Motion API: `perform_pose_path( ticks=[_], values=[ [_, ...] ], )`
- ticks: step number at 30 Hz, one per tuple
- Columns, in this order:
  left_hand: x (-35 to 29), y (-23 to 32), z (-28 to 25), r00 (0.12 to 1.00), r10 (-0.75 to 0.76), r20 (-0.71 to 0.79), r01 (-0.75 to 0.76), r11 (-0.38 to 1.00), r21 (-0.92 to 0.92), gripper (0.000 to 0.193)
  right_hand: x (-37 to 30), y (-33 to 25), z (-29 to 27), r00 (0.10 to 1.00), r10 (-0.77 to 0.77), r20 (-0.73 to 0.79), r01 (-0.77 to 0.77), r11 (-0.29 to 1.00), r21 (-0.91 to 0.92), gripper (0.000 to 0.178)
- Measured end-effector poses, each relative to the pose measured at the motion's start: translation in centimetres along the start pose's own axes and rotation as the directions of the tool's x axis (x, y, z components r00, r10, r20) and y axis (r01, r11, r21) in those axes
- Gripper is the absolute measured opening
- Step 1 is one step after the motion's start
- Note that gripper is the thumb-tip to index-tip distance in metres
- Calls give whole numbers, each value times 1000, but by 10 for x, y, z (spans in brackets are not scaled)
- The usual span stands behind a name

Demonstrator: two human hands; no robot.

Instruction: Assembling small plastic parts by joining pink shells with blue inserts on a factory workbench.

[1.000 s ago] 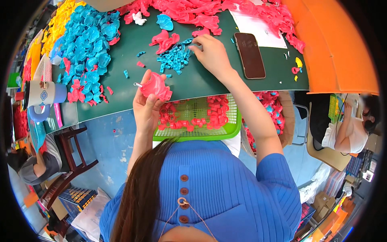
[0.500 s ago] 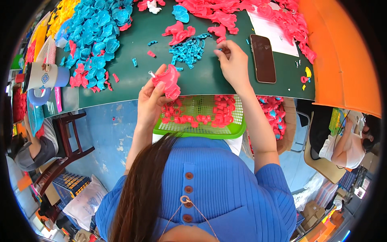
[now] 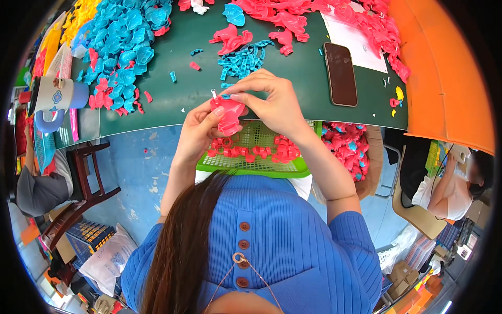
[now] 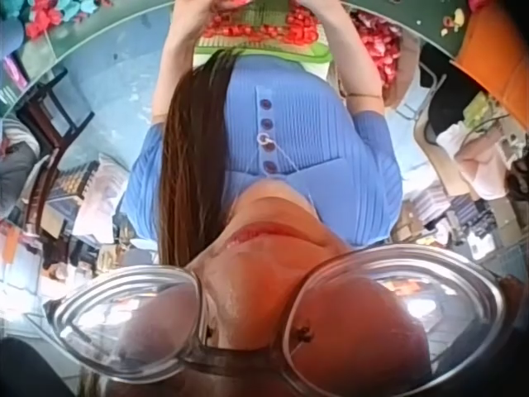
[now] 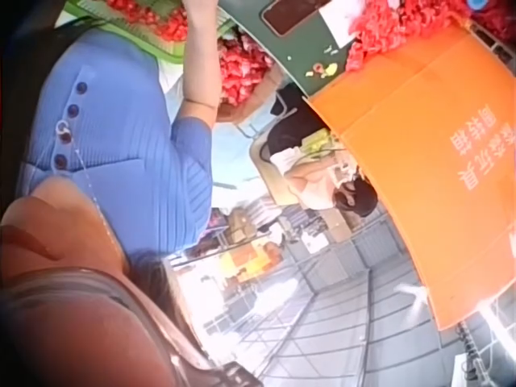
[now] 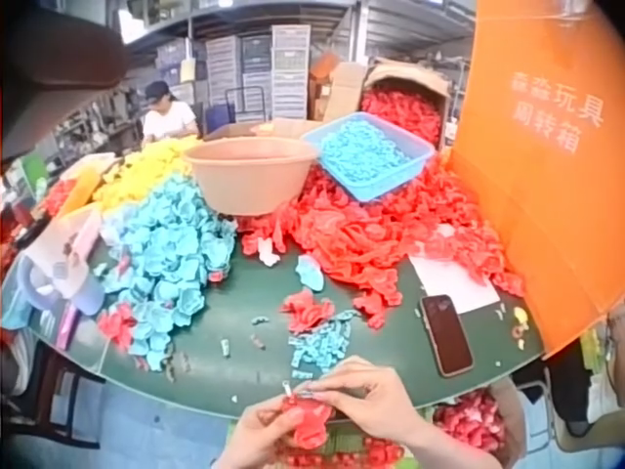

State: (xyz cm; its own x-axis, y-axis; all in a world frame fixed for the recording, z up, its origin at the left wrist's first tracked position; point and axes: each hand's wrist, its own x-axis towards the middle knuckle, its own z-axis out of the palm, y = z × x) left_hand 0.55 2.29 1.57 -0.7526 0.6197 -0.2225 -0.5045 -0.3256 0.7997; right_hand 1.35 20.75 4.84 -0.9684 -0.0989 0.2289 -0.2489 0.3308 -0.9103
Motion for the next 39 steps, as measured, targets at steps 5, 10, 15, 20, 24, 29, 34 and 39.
perform_pose_path(
  ticks=[5,10,15,20,24,29,34,39],
  values=[
    [0,1,2,1000,-3,8,3,1000,-15,42,0,3,0,1000,-25,13,26,999,-41,17],
    [1,-1,-1,1000,-4,29,5,1000,-13,40,4,0,-6,994,-83,71,91,989,-116,15],
    [0,1,-1,1000,14,28,-14,1000,11,40,4,0,-13,979,-88,182,102,992,-69,19],
    [1,-2,-5,1000,27,9,-27,1000,-2,45,-1,4,-12,968,-118,223,134,989,-61,21],
    [2,-5,-9,997,17,76,-11,996,-86,46,-7,4,-12,964,-140,226,158,986,-62,18],
    [1,-9,-7,998,2,70,-1,1000,-11,46,-7,3,-15,952,-116,282,143,987,-75,16],
    [-5,11,5,995,-8,95,5,1000,27,44,-6,-8,-18,928,-295,229,321,943,-87,24],
    [-1,18,1,992,25,125,-27,1000,11,44,-5,-16,-10,908,-387,160,415,881,-226,51]
  ],
)
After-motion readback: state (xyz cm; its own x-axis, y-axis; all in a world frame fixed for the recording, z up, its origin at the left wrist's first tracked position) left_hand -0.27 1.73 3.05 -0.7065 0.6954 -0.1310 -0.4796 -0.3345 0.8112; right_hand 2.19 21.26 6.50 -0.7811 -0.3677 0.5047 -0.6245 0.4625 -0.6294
